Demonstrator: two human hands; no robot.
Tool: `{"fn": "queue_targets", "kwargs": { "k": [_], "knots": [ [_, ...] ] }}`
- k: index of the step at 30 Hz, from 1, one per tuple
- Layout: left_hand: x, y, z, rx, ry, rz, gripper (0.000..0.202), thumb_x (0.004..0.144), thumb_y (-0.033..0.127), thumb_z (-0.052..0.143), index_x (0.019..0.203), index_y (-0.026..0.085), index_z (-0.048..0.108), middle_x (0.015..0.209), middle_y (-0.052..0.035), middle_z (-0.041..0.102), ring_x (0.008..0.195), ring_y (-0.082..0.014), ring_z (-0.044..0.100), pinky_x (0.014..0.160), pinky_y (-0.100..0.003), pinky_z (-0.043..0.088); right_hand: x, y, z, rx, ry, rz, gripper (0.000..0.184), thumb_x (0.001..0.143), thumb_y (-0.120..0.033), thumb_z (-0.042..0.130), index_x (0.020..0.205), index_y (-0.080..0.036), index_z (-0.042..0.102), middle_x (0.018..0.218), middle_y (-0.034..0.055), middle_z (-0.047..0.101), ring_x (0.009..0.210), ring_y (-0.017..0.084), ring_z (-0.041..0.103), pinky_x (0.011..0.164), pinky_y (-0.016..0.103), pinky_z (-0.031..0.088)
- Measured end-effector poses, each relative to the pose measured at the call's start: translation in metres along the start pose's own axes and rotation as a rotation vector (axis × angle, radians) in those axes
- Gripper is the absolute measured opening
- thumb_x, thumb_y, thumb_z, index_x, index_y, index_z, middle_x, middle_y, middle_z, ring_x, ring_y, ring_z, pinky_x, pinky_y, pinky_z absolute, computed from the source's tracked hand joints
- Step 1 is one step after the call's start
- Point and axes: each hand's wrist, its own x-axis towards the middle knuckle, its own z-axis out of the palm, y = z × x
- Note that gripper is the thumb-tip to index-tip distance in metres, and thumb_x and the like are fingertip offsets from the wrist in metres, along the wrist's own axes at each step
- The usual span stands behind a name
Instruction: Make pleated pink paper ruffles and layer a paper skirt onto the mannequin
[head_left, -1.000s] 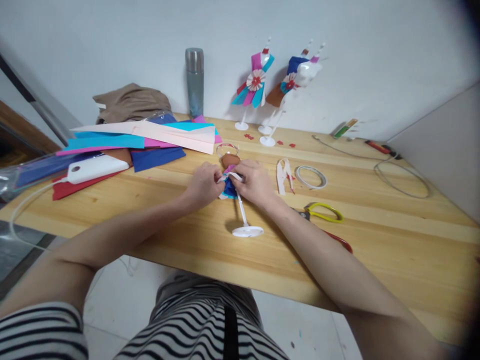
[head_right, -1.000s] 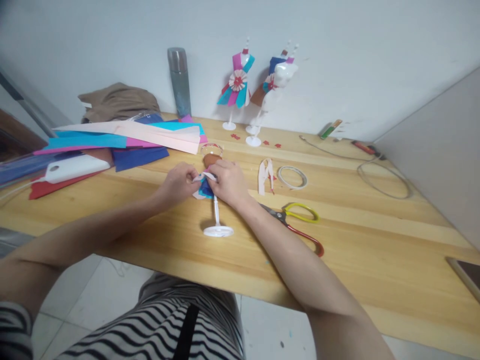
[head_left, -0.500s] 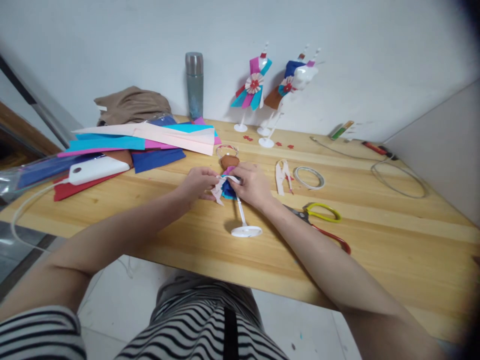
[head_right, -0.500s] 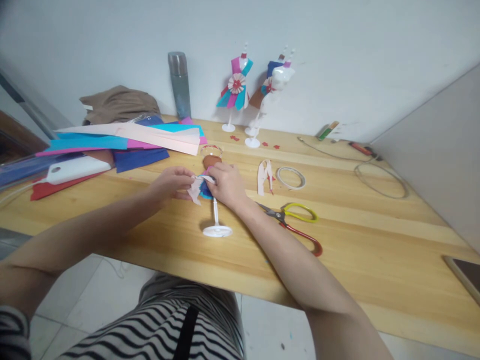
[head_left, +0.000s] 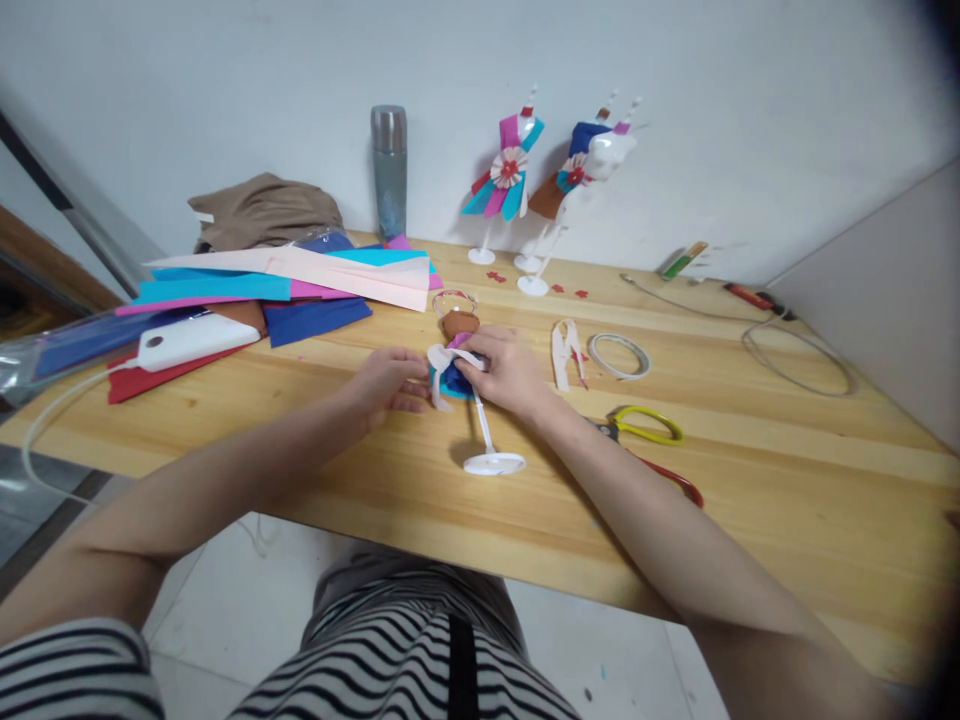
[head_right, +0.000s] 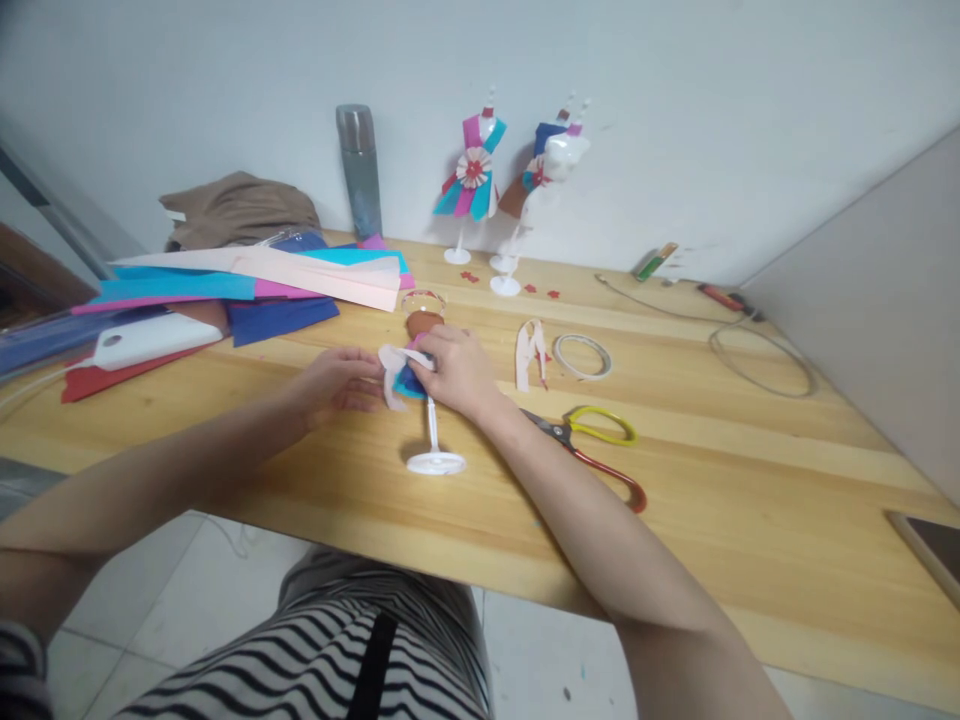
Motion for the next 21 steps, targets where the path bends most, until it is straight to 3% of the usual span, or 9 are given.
{"fn": "queue_targets", "kwargs": {
  "k": [7, 10, 12, 14, 15, 17, 19, 21],
  "knots": [
    [-0.004, -0.001, 0.001, 0.281, -0.049, 0.172, 0.026, 0.064, 0.033, 0.075, 0.078, 0.015, 0.065, 0.067, -0.0015, 0.063, 0.058, -0.0112, 0.055, 0.041, -0.018, 0.043, 0.0, -0.008, -0.017, -0.088, -0.055, -0.068, 0.031, 0.082, -0.028, 0.06, 0.11, -0.019, 0.07, 0.105, 0.0116, 0.071, 0.097, 0.028, 0.063, 0.083, 0.039, 0.043],
    [0.001, -0.006, 0.004, 0.443, -0.071, 0.26, 0.02, 0.064, 0.03, 0.074, 0.075, 0.015, 0.065, 0.059, 0.0017, 0.061, 0.049, -0.0095, 0.051, 0.038, -0.017, 0.037, -0.005, -0.014, -0.027, -0.091, 0.02, -0.105, 0.036, 0.082, -0.032, 0.06, 0.115, -0.018, 0.067, 0.12, 0.0146, 0.066, 0.109, 0.031, 0.06, 0.086, 0.041, 0.044],
    [0.004, -0.008, 0.005, 0.519, -0.045, 0.32, 0.013, 0.066, 0.025, 0.07, 0.07, 0.015, 0.063, 0.057, 0.003, 0.06, 0.044, -0.0073, 0.047, 0.038, -0.017, 0.035, -0.013, -0.021, -0.036, -0.079, 0.122, -0.031, 0.027, 0.086, -0.031, 0.056, 0.106, -0.018, 0.068, 0.112, 0.0146, 0.067, 0.101, 0.028, 0.062, 0.082, 0.04, 0.045],
    [0.007, -0.01, 0.005, 0.582, 0.006, 0.361, 0.005, 0.067, 0.019, 0.065, 0.067, 0.014, 0.062, 0.055, 0.0036, 0.06, 0.041, -0.0061, 0.045, 0.04, -0.017, 0.033, -0.024, -0.03, -0.044, -0.056, 0.19, 0.159, 0.022, 0.09, -0.032, 0.05, 0.083, -0.019, 0.066, 0.085, 0.0104, 0.066, 0.077, 0.023, 0.061, 0.07, 0.036, 0.044],
    [0.007, -0.011, 0.004, 0.608, 0.024, 0.377, 0.002, 0.067, 0.016, 0.062, 0.066, 0.014, 0.062, 0.054, 0.004, 0.06, 0.041, -0.0063, 0.045, 0.041, -0.017, 0.033, -0.03, -0.034, -0.046, -0.025, 0.156, 0.259, 0.027, 0.091, -0.034, 0.049, 0.071, -0.02, 0.06, 0.071, 0.0069, 0.062, 0.065, 0.02, 0.056, 0.063, 0.034, 0.041],
    [0.008, -0.011, 0.004, 0.64, 0.031, 0.403, 0.004, 0.067, 0.014, 0.059, 0.066, 0.015, 0.062, 0.05, 0.0052, 0.057, 0.04, -0.0073, 0.045, 0.042, -0.018, 0.033, -0.039, -0.041, -0.047, 0.089, -0.047, 0.436, 0.039, 0.091, -0.042, 0.048, 0.058, -0.022, 0.05, 0.055, 0.0013, 0.051, 0.053, 0.016, 0.046, 0.054, 0.032, 0.033],
    [0.007, -0.012, 0.003, 0.637, 0.021, 0.422, 0.006, 0.067, 0.014, 0.057, 0.067, 0.016, 0.062, 0.046, 0.0064, 0.053, 0.04, -0.0081, 0.046, 0.043, -0.018, 0.033, -0.045, -0.044, -0.044, 0.184, -0.256, 0.536, 0.047, 0.09, -0.049, 0.049, 0.053, -0.021, 0.048, 0.049, -0.0005, 0.047, 0.049, 0.014, 0.043, 0.051, 0.03, 0.029],
    [0.007, -0.012, 0.004, 0.625, 0.024, 0.424, 0.007, 0.067, 0.013, 0.056, 0.067, 0.016, 0.062, 0.046, 0.0068, 0.053, 0.041, -0.0083, 0.047, 0.044, -0.018, 0.034, -0.046, -0.043, -0.036, 0.238, -0.358, 0.588, 0.048, 0.087, -0.051, 0.054, 0.05, -0.02, 0.05, 0.047, -0.0005, 0.048, 0.048, 0.013, 0.042, 0.049, 0.029, 0.028]
  ]
}}
